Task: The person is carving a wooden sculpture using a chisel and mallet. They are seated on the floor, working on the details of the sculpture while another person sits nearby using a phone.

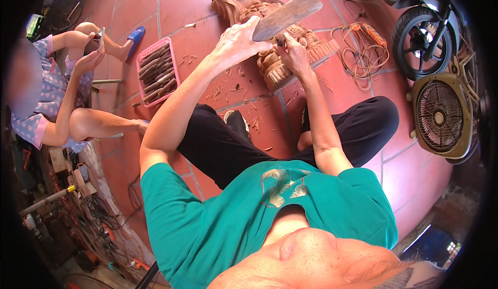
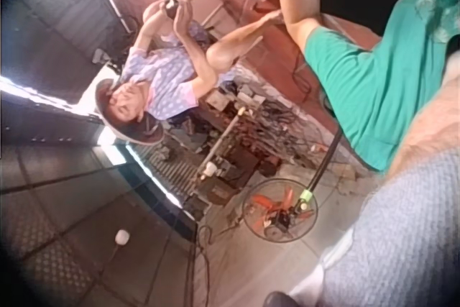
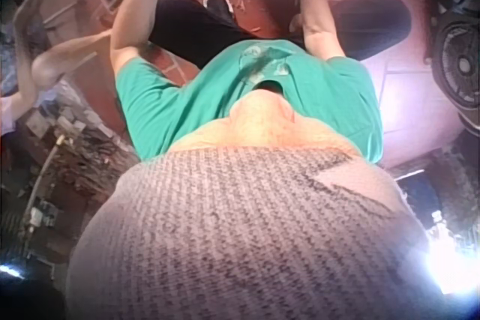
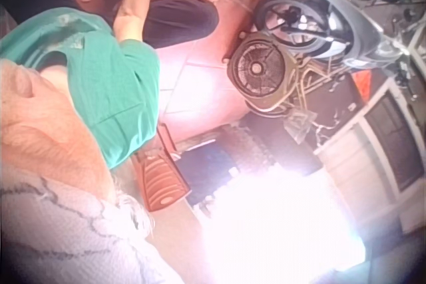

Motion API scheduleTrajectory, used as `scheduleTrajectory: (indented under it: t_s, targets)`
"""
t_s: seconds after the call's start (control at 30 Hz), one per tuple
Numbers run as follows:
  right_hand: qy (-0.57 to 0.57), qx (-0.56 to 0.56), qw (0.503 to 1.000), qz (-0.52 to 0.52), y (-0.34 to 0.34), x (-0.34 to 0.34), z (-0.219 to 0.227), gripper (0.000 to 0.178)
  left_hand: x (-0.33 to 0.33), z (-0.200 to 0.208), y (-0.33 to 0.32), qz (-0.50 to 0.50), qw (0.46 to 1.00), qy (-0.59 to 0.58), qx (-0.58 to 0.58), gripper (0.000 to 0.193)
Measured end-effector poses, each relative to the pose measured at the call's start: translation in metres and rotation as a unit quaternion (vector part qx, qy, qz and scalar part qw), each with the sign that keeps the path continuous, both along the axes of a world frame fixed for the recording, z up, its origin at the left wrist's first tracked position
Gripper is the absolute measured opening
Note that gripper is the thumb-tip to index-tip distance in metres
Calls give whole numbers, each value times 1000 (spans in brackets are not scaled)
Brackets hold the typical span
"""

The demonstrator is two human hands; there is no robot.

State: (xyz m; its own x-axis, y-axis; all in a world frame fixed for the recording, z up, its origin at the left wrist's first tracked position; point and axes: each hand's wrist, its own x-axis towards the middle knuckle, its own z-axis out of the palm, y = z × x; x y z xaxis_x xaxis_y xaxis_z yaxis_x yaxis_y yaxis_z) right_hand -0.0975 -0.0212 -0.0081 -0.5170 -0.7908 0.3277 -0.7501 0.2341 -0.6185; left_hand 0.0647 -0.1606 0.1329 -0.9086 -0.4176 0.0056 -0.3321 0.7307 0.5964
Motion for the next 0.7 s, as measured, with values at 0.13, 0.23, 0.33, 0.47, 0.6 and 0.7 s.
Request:
scheduleTrajectory:
  t_s: [0.13, 0.23, 0.33, 0.47, 0.6, 0.7]
  targets:
    - [-47, 11, 999, 3, -1, 4, 9, 38, 2, -14, 1, -13, 999, -37, 8, 62]
    - [-7, 3, 1000, 12, 1, 0, -1, 36, 4, -16, 2, -48, 996, -58, -42, 58]
    - [12, -27, 1000, 12, 5, 2, 7, 34, 2, -11, 5, -26, 999, -28, -15, 57]
    - [-29, -42, 999, 3, 2, 6, 7, 31, 3, -21, 10, -9, 1000, 20, 12, 60]
    - [-10, -45, 999, 24, 6, 0, -5, 31, 6, -26, 5, -41, 998, -51, -26, 65]
    - [-56, -67, 996, 25, 10, 4, -4, 29, 3, -21, 1, -17, 997, -66, -26, 67]
